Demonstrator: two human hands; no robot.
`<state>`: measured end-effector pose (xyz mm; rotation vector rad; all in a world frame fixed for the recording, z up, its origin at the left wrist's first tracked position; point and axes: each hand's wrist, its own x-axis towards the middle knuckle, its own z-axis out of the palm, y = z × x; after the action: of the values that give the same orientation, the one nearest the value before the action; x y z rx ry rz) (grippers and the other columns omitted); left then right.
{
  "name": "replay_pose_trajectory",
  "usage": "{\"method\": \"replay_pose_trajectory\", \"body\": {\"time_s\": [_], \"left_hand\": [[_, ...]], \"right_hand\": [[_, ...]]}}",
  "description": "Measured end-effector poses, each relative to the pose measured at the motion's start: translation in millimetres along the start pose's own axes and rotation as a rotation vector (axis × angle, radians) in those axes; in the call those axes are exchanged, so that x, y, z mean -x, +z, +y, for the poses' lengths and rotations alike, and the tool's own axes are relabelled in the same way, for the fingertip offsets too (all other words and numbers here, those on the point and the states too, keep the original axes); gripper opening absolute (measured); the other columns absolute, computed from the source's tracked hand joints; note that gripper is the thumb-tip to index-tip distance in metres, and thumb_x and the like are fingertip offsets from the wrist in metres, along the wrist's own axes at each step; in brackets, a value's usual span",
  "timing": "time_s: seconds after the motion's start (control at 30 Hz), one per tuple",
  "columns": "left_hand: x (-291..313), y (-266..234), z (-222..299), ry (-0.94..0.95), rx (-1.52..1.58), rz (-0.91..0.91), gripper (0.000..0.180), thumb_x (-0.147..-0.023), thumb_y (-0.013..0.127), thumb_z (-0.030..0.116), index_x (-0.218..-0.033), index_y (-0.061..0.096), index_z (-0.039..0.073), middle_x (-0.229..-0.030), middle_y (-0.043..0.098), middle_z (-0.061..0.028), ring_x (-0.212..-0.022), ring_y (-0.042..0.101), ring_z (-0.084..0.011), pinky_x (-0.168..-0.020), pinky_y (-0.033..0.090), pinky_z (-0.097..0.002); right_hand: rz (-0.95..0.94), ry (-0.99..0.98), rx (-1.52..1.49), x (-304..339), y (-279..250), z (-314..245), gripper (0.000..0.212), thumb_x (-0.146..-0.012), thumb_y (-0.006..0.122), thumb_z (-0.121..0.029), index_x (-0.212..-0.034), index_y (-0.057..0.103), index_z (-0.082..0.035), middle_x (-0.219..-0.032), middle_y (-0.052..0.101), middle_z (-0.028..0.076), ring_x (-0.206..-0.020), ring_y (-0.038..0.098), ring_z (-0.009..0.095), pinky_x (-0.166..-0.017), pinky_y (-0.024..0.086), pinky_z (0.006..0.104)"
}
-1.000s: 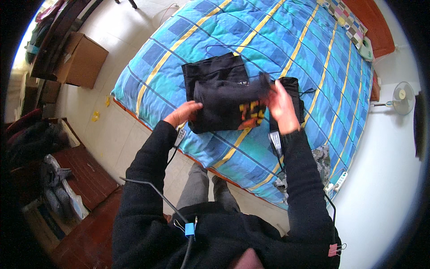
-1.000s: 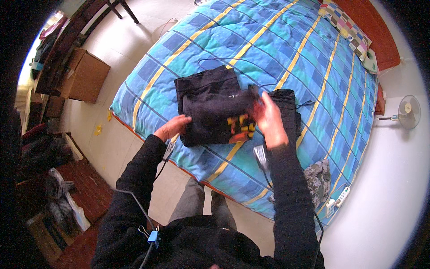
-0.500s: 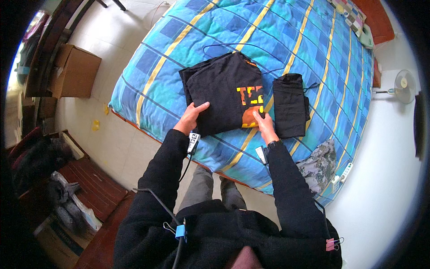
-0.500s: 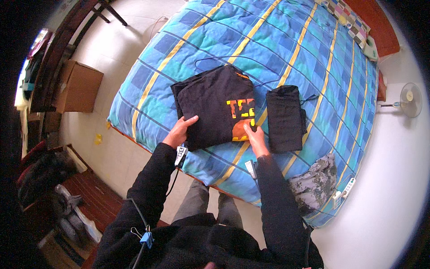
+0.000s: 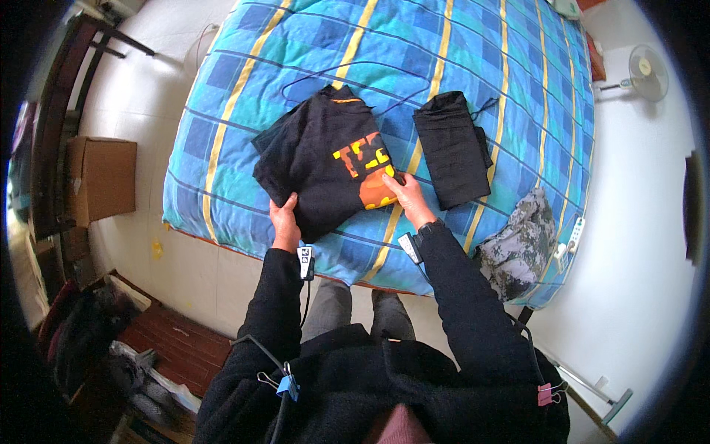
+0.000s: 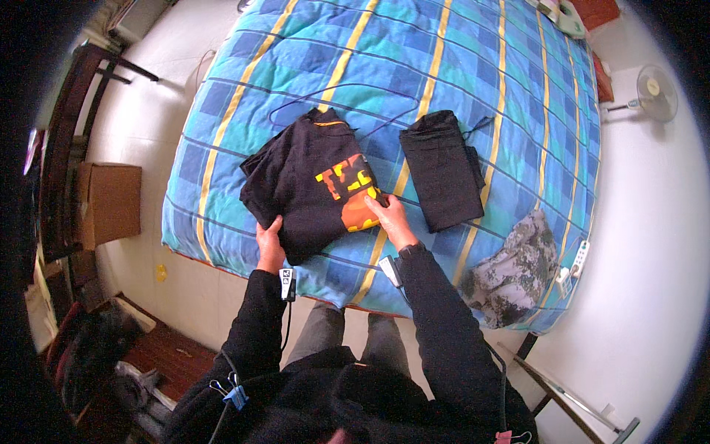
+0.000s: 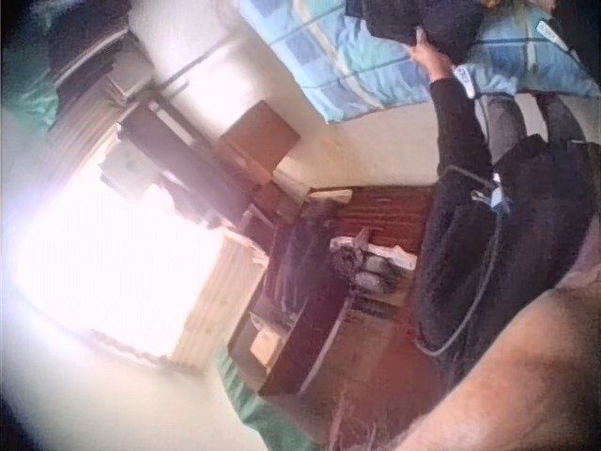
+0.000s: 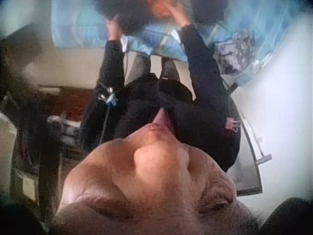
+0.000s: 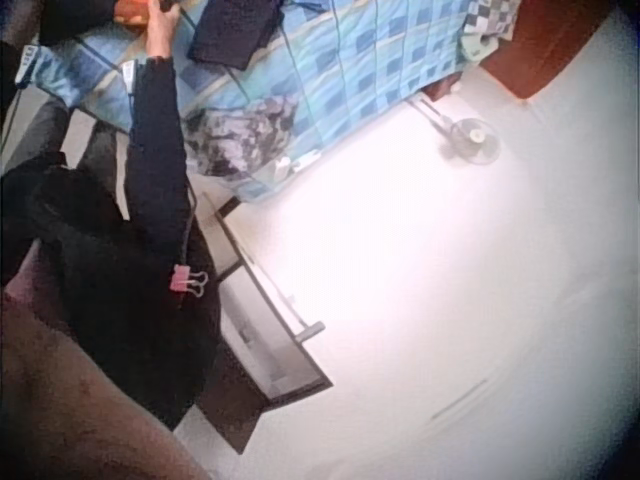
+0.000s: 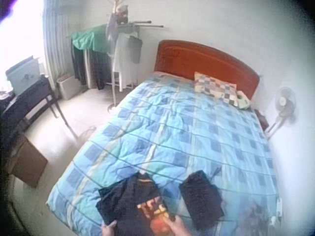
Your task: The person folds several garments on a bed, including black pants with a graphic print, camouflage-patterned pants, and a dark gray top. Each item is smoothed, folded into a compact rectangle, and stacked. The folded stack is then placed into a cardboard box.
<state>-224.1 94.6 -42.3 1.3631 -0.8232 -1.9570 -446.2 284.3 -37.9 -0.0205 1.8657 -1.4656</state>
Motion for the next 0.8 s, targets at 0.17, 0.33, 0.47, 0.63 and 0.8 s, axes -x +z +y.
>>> {"method": "replay_pose_trajectory", "body": {"time_s": [0.17,0.33,0.47,0.63,0.8], "left_hand": [[5,-5,12,-0.034,0.039,-0.090,0.043,-0.083,0.064,0.001,-0.124,0.052,0.003,-0.117,0.060,-0.0091,-0.102,0.059,-0.0222,-0.092,0.045,-0.0333],[-3,-8,28,-0.054,-0.078,-0.171,0.042,-0.087,0.060,0.006,-0.128,0.050,0.002,-0.121,0.058,-0.0113,-0.107,0.057,-0.0252,-0.093,0.045,-0.0355],[-7,-17,23,0.232,-0.604,-0.325,0.057,-0.083,0.060,0.002,-0.137,0.041,0.002,-0.132,0.046,-0.0208,-0.119,0.049,-0.0335,-0.101,0.040,-0.0383],[47,-41,2,0.104,-0.495,-0.290,0.047,-0.084,0.062,0.007,-0.127,0.046,-0.002,-0.124,0.048,-0.0170,-0.111,0.049,-0.0258,-0.095,0.040,-0.0336],[43,-36,11,-0.072,-0.516,-0.357,0.033,-0.091,0.062,0.021,-0.113,0.059,-0.003,-0.113,0.062,-0.0096,-0.099,0.058,-0.0178,-0.089,0.045,-0.0302]], "right_hand": [[-0.032,-0.038,0.057,2,-1,-8,0.036,-0.081,0.074,-0.026,-0.098,0.062,0.004,-0.089,0.066,0.005,-0.079,0.060,0.011,-0.071,0.049,0.0272],[0.171,-0.245,0.238,16,9,-7,0.038,-0.083,0.073,-0.024,-0.105,0.058,0.003,-0.088,0.065,0.006,-0.079,0.059,0.010,-0.070,0.048,0.0258],[0.207,-0.232,0.231,24,8,-2,0.046,-0.084,0.071,-0.023,-0.119,0.054,0.001,-0.097,0.066,0.008,-0.086,0.061,0.013,-0.076,0.049,0.0271],[-0.068,-0.186,-0.068,30,-7,-3,0.049,-0.085,0.069,-0.018,-0.126,0.052,0.001,-0.111,0.064,0.008,-0.099,0.059,0.013,-0.086,0.048,0.0287],[-0.164,-0.022,0.150,25,-23,-7,0.036,-0.081,0.070,-0.034,-0.092,0.064,0.000,-0.076,0.064,0.004,-0.063,0.057,0.014,-0.057,0.047,0.0349]]}}
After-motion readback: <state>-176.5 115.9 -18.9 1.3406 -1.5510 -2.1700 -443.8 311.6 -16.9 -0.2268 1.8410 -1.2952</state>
